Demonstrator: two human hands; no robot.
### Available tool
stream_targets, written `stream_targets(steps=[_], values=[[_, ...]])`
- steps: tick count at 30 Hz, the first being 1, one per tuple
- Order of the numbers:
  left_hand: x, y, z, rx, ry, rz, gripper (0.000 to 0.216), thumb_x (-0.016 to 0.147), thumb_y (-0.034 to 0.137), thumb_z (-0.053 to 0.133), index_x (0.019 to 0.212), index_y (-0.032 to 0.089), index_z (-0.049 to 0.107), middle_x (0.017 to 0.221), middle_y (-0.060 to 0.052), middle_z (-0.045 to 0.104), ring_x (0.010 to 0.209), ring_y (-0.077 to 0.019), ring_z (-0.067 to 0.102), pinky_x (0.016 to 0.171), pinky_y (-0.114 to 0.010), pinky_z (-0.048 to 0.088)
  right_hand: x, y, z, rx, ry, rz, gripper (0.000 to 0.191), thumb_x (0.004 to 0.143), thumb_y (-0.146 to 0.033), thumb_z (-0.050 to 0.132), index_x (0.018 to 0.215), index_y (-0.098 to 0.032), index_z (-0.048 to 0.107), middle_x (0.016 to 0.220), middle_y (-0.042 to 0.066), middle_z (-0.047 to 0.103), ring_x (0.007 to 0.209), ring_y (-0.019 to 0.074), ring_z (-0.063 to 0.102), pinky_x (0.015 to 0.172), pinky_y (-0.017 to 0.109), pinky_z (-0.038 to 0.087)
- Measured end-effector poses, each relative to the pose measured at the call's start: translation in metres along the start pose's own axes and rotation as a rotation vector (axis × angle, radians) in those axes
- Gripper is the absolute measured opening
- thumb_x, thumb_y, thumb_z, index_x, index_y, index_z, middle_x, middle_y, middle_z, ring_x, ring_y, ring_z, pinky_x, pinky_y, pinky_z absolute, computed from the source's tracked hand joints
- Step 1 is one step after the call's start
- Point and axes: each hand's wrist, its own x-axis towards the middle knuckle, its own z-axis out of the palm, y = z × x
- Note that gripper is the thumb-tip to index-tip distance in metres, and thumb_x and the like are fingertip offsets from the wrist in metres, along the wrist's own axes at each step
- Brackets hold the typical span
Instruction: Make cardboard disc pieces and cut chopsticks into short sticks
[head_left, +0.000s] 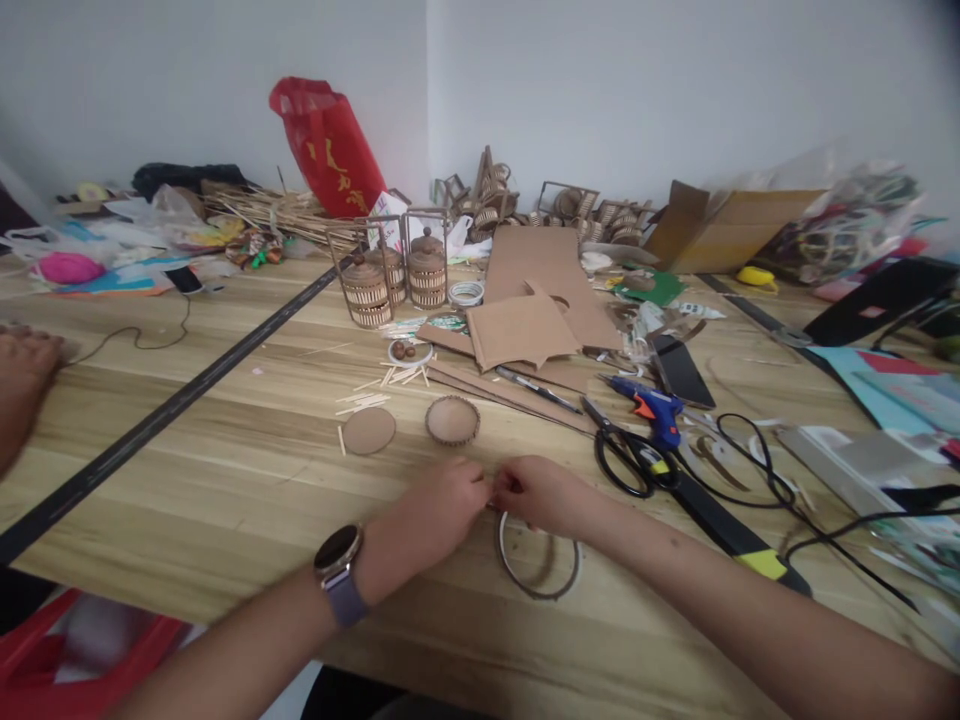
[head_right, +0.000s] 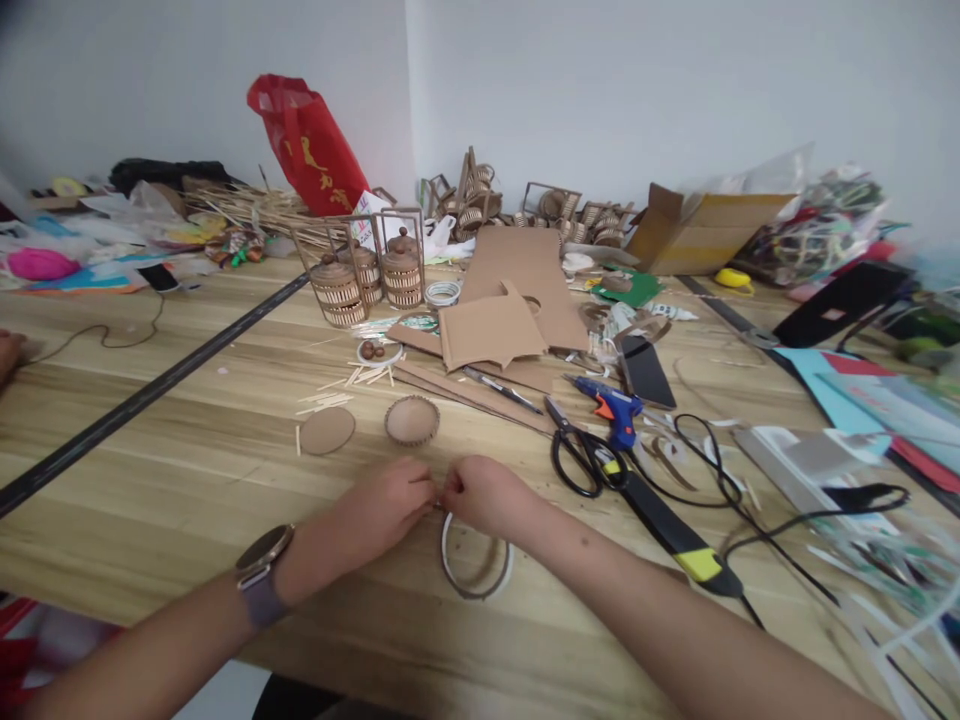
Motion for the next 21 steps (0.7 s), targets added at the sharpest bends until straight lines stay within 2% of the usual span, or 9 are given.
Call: stream_targets(steps=[3,6,10,16,19,21], values=[[0.004,-0.005,0.001,0.034,-0.012,0.071,0.03,0.096,0.011,0.038,0.083,0.013,0.065,0.084,-0.005,0.063,0.08,-0.0178,0.056,0.072,-0.03,0.047,0.002,0.003,0.001,0.014,0.002,-0.005,0.014,0.081,-0.016,0.056,0.074,-0.016,0.067,0.058,-0.002,0.058,0.051,0.0091,0.052,0.049,0.02,0.029],[0.001,-0.009,0.005,0.031,0.062,0.116,0.037,0.097,0.01,0.032,0.081,0.013,0.065,0.081,-0.003,0.061,0.077,-0.016,0.055,0.07,-0.027,0.045,-0.001,0.004,0.0,0.027,0.004,-0.01,0.016,0.083,-0.017,0.054,0.074,-0.016,0.068,0.059,-0.002,0.059,0.051,0.0092,0.054,0.049,0.02,0.03],[-0.004,-0.013,0.012,0.002,0.101,0.143,0.031,0.097,0.011,0.035,0.089,0.014,0.065,0.087,-0.003,0.06,0.081,-0.0169,0.054,0.073,-0.027,0.045,-0.009,0.007,-0.002,0.089,-0.001,-0.034,0.022,0.087,-0.018,0.048,0.082,-0.017,0.069,0.063,-0.002,0.063,0.05,0.0097,0.055,0.049,0.02,0.033],[-0.003,-0.017,0.015,0.016,0.084,0.185,0.025,0.096,0.011,0.04,0.086,0.014,0.063,0.083,-0.004,0.058,0.08,-0.0174,0.052,0.07,-0.029,0.044,-0.018,0.03,0.007,0.244,0.091,-0.198,0.024,0.085,-0.018,0.049,0.091,-0.019,0.072,0.083,0.002,0.071,0.077,0.0158,0.061,0.067,0.022,0.042],[-0.003,-0.018,0.016,0.005,0.081,0.175,0.027,0.097,0.013,0.038,0.082,0.015,0.061,0.081,-0.003,0.057,0.079,-0.017,0.051,0.069,-0.028,0.043,-0.021,0.041,0.009,0.38,0.052,-0.162,0.024,0.087,-0.025,0.047,0.095,-0.017,0.068,0.07,0.0,0.064,0.066,0.0143,0.056,0.061,0.022,0.04],[-0.003,-0.018,0.016,-0.004,0.085,0.171,0.028,0.097,0.013,0.038,0.08,0.015,0.06,0.08,-0.003,0.056,0.078,-0.0167,0.05,0.068,-0.028,0.043,-0.023,0.047,0.007,0.382,0.059,-0.11,0.023,0.088,-0.03,0.047,0.081,-0.016,0.064,0.061,-0.002,0.056,0.059,0.0128,0.049,0.056,0.022,0.036]])
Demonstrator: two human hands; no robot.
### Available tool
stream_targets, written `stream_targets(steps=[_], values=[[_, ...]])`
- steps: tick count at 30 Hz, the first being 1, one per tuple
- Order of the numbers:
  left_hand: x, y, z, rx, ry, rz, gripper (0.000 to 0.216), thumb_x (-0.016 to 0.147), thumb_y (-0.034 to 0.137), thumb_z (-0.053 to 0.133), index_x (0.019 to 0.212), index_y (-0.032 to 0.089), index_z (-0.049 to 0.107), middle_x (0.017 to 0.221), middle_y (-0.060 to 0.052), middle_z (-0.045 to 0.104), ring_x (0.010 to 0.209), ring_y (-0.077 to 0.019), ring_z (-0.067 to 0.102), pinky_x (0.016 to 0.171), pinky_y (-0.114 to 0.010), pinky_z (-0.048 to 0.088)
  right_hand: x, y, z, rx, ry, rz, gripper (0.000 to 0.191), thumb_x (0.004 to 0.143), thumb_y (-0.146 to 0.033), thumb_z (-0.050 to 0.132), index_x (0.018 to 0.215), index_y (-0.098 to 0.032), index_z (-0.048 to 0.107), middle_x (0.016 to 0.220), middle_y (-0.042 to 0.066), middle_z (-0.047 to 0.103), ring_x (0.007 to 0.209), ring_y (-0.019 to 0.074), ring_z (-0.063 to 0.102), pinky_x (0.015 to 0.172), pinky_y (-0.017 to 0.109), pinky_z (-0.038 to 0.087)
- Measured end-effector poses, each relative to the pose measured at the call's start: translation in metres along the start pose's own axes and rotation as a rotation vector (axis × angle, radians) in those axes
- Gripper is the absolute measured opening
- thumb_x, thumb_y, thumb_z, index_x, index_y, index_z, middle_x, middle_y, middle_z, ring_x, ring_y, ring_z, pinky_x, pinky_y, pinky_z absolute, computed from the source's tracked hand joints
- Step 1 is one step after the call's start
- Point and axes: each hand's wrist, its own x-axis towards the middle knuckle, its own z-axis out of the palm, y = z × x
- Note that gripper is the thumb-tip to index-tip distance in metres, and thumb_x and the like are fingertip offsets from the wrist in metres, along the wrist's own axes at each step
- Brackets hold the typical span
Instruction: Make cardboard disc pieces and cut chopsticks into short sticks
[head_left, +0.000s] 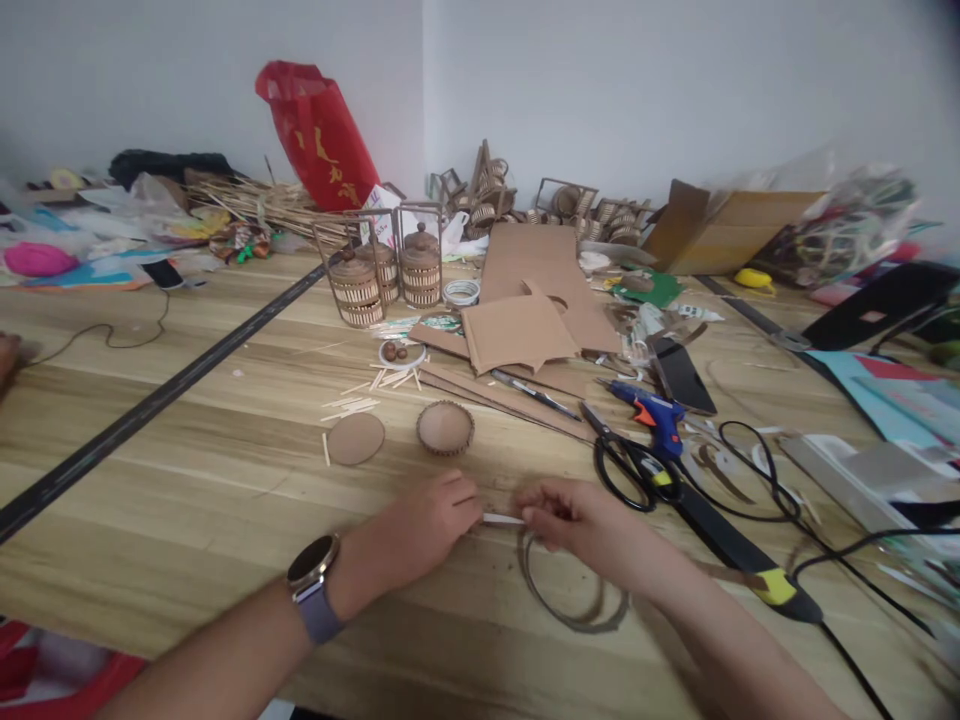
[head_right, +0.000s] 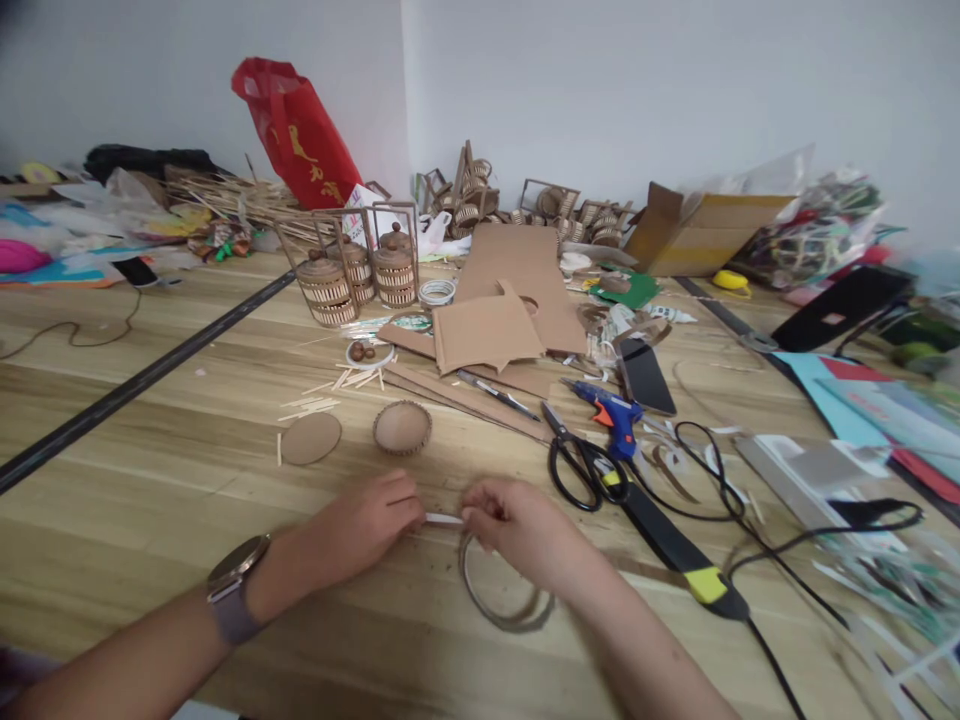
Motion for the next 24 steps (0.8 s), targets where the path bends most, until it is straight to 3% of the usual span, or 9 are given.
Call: stream_targets(steps=[4,15,24], values=[[0.0,0.001,0.0,-0.01,-0.002,-0.021,0.026,0.097,0.013,0.04,0.081,0.016,0.06,0.081,-0.003,0.057,0.078,-0.0165,0.05,0.069,-0.028,0.042,-0.005,0.007,-0.013,-0.101,-0.008,0.043,0.033,0.087,-0.036,0.048,0.06,-0.018,0.052,0.056,-0.003,0.05,0.057,0.0119,0.043,0.055,0.022,0.031],[0.001,-0.001,-0.004,-0.043,-0.02,0.021,0.03,0.097,0.011,0.035,0.098,0.016,0.065,0.084,-0.005,0.058,0.078,-0.0173,0.051,0.071,-0.028,0.043,-0.012,0.022,-0.02,-0.239,0.036,0.085,0.018,0.081,-0.032,0.057,0.068,-0.02,0.054,0.063,-0.003,0.054,0.06,0.0127,0.047,0.053,0.023,0.03],[-0.001,-0.001,-0.003,-0.042,-0.036,0.031,0.037,0.101,0.021,0.031,0.108,0.019,0.067,0.083,-0.005,0.055,0.078,-0.0175,0.048,0.067,-0.028,0.04,-0.011,0.023,-0.017,-0.247,0.039,0.091,0.017,0.081,-0.029,0.055,0.067,-0.021,0.05,0.056,-0.004,0.053,0.053,0.0117,0.047,0.05,0.022,0.029]])
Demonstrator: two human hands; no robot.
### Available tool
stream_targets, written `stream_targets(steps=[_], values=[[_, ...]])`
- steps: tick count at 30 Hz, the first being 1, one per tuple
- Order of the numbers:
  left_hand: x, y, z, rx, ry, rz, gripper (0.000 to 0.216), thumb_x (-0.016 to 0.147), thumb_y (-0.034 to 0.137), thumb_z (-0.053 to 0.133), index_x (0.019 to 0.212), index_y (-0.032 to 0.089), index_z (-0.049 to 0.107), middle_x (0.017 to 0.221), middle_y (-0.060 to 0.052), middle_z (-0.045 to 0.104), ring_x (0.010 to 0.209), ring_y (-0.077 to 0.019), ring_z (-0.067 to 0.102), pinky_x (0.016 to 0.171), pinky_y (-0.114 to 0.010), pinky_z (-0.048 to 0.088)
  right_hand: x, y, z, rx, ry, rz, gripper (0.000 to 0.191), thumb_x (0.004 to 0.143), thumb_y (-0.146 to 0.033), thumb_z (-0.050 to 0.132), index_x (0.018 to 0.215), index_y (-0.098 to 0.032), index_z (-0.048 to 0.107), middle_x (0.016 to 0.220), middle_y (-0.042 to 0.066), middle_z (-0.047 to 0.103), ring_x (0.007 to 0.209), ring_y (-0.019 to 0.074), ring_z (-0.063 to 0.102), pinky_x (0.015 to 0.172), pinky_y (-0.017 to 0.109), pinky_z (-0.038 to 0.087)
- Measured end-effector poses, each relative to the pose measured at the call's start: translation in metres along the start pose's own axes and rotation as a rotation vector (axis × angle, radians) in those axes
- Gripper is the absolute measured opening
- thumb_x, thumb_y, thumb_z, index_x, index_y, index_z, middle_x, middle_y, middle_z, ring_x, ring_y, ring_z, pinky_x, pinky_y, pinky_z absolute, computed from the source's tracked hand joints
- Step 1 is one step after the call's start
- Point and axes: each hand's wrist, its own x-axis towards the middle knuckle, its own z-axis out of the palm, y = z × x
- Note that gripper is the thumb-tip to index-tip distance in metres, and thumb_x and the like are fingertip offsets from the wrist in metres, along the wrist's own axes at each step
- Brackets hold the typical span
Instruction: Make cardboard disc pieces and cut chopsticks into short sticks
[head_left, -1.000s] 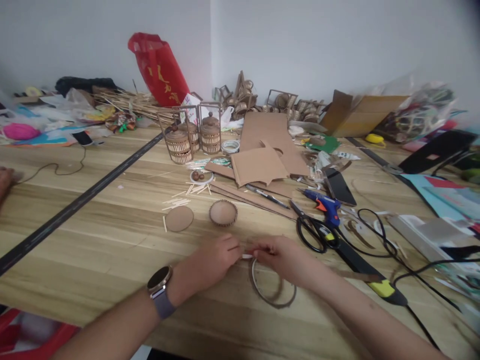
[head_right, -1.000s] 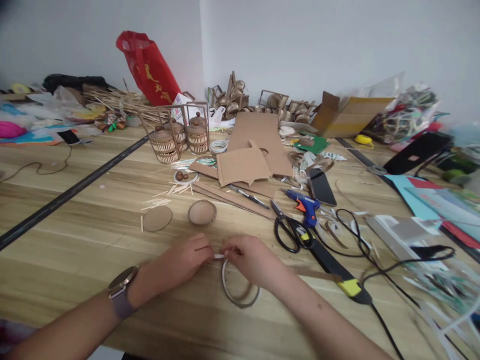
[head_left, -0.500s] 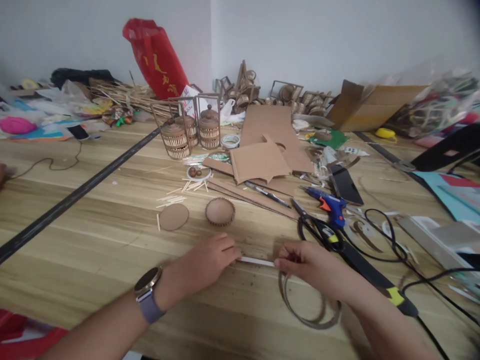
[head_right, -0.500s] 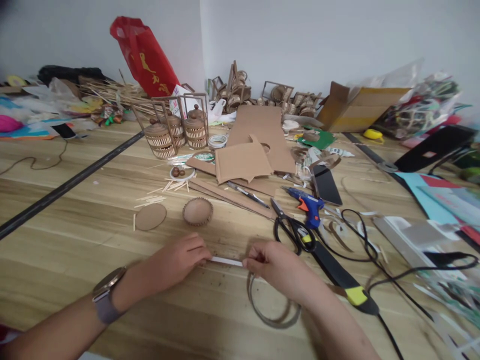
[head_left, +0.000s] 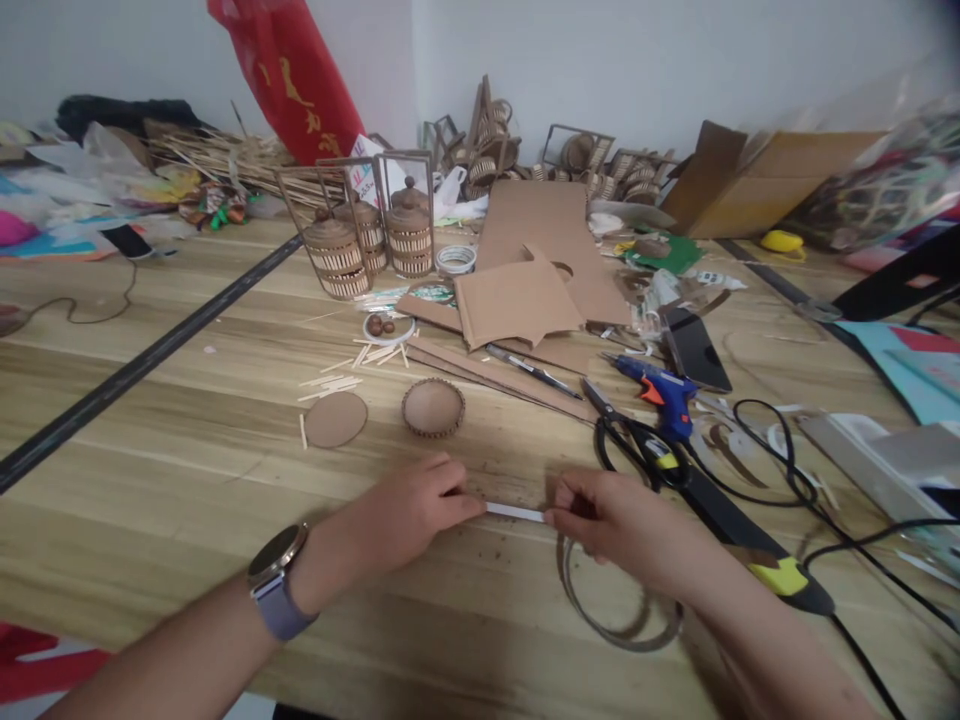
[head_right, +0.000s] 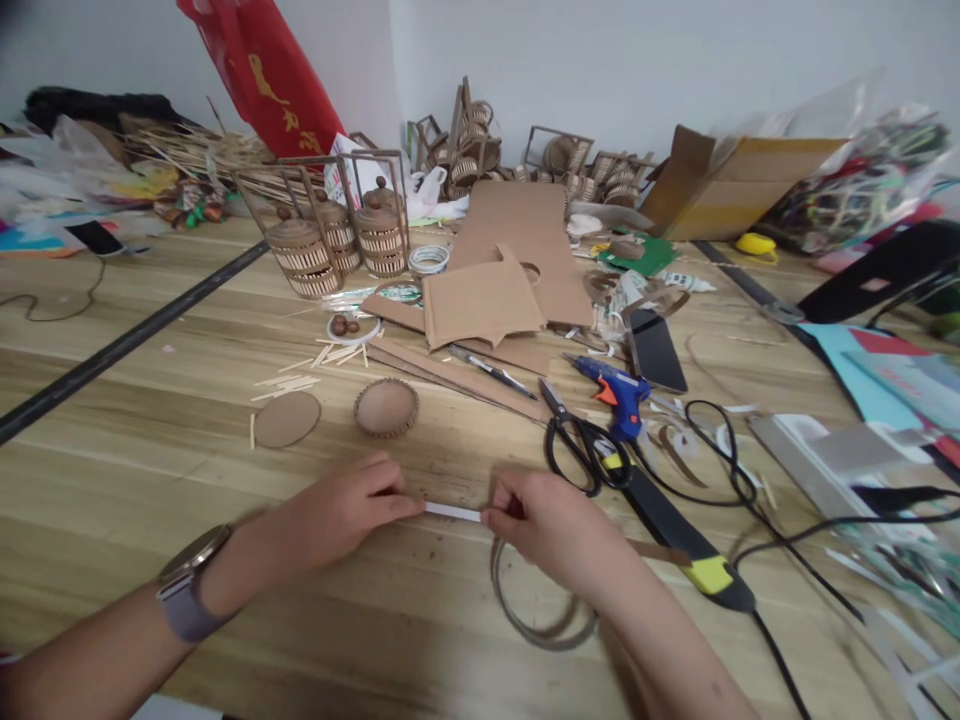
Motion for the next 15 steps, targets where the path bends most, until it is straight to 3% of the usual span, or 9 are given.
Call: stream_targets(steps=[15], values=[[-0.0005,0.0032,0.0008,0.002,-0.025,-0.044,0.032,0.1,0.026,0.036,0.112,0.019,0.066,0.087,-0.005,0.055,0.083,-0.0176,0.048,0.07,-0.027,0.038,0.0011,-0.0051,-0.0007,-0.023,-0.004,0.008,0.018,0.08,-0.023,0.055,0.065,-0.021,0.047,0.057,-0.004,0.051,0.055,0.0116,0.045,0.051,0.022,0.028]])
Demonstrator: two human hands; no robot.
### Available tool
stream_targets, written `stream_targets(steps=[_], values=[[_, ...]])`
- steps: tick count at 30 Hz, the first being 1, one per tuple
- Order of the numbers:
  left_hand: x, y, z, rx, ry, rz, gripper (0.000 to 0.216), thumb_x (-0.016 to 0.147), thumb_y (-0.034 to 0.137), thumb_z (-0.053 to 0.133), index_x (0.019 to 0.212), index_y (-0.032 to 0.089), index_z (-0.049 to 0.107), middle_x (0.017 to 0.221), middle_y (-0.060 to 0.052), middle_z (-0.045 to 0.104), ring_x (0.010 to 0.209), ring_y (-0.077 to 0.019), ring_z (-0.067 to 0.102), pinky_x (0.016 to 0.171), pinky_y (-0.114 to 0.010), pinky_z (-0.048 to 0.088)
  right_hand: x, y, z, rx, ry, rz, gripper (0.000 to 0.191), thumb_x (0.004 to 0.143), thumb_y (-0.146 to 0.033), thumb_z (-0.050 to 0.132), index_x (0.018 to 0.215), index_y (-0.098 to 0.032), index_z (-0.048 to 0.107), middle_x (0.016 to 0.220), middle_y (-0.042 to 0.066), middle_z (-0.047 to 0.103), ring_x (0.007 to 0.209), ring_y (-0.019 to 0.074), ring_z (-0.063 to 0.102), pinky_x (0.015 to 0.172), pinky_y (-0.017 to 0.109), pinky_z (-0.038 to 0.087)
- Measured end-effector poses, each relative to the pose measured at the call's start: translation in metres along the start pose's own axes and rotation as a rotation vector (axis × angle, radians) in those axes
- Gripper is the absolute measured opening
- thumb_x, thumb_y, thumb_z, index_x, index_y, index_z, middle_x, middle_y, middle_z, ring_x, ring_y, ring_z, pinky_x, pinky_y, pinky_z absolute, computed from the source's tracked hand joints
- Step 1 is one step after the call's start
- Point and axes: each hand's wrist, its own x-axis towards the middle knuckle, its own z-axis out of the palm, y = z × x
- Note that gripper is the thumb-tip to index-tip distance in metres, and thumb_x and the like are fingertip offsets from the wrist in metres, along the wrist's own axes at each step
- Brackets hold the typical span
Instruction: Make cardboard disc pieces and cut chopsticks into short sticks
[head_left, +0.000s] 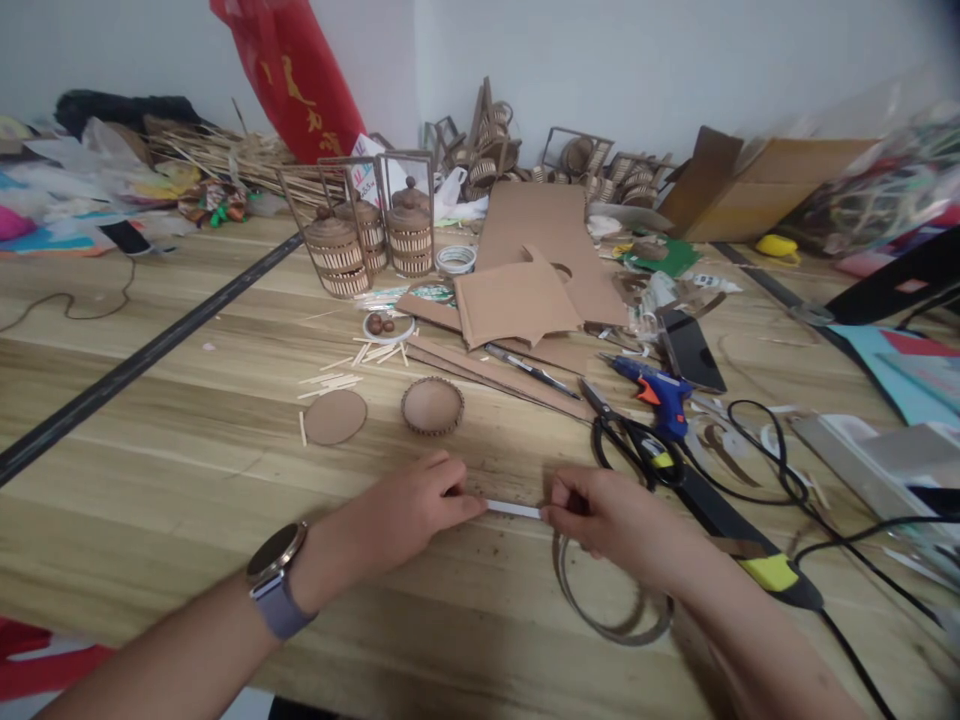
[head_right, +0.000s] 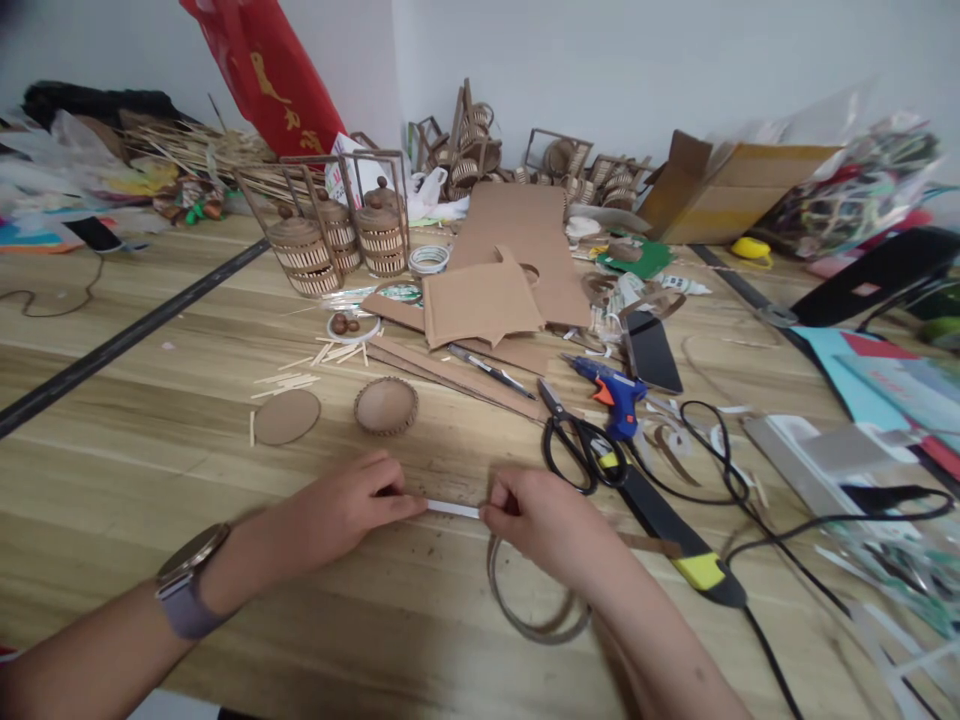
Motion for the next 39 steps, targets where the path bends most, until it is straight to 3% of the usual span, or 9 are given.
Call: stream_targets(steps=[10,15,23,27,31,35,39], values=[[0.001,0.007,-0.008,0.104,-0.126,0.017,0.041,0.102,0.025,0.024,0.132,0.025,0.052,0.093,-0.006,0.048,0.086,-0.0195,0.044,0.073,-0.029,0.039,0.001,0.0,0.001,0.014,0.023,-0.039,0.015,0.077,-0.024,0.054,0.064,-0.021,0.048,0.057,-0.004,0.049,0.055,0.0117,0.043,0.052,0.023,0.028],[-0.004,0.012,-0.016,0.213,-0.145,0.01,0.042,0.101,0.021,0.028,0.137,0.032,0.047,0.092,-0.005,0.045,0.086,-0.0203,0.043,0.075,-0.03,0.039,0.002,-0.005,0.002,-0.032,0.035,-0.041,0.014,0.078,-0.025,0.056,0.065,-0.021,0.05,0.057,-0.005,0.051,0.054,0.0113,0.044,0.052,0.023,0.028],[0.006,0.028,-0.02,0.347,-0.11,0.033,0.027,0.097,0.023,0.042,0.115,0.021,0.062,0.106,-0.011,0.051,0.103,-0.0264,0.044,0.085,-0.039,0.043,0.004,-0.009,0.006,-0.049,0.04,-0.045,0.016,0.078,-0.024,0.057,0.064,-0.021,0.051,0.052,-0.006,0.05,0.051,0.0106,0.044,0.051,0.024,0.026],[0.022,0.04,-0.018,0.311,-0.146,0.02,0.021,0.095,0.019,0.047,0.109,0.017,0.063,0.102,-0.01,0.056,0.097,-0.0246,0.048,0.082,-0.037,0.045,0.005,-0.008,0.007,-0.051,0.059,-0.063,0.017,0.078,-0.023,0.058,0.063,-0.021,0.051,0.051,-0.005,0.051,0.051,0.0104,0.044,0.051,0.023,0.026],[0.038,0.048,-0.013,0.194,-0.18,-0.001,0.024,0.097,0.013,0.039,0.098,0.012,0.063,0.095,-0.008,0.059,0.088,-0.0202,0.053,0.078,-0.032,0.045,0.004,-0.009,0.006,-0.027,0.068,-0.074,0.017,0.076,-0.018,0.058,0.061,-0.02,0.051,0.053,-0.005,0.052,0.051,0.0098,0.044,0.05,0.022,0.027],[0.045,0.044,-0.006,0.119,-0.139,-0.006,0.03,0.098,0.012,0.035,0.09,0.012,0.063,0.09,-0.006,0.061,0.082,-0.0181,0.055,0.073,-0.03,0.045,0.002,-0.008,0.002,0.021,0.027,-0.076,0.023,0.082,-0.022,0.053,0.059,-0.02,0.05,0.048,-0.005,0.054,0.048,0.0098,0.047,0.049,0.021,0.031],[0.039,0.033,-0.003,0.08,-0.11,-0.001,0.027,0.098,0.015,0.038,0.09,0.015,0.064,0.091,-0.006,0.062,0.085,-0.0192,0.056,0.073,-0.03,0.045,0.004,-0.004,-0.002,0.222,-0.063,-0.044,0.029,0.087,-0.029,0.049,0.061,-0.019,0.055,0.049,-0.003,0.059,0.047,0.0099,0.053,0.052,0.02,0.039]])
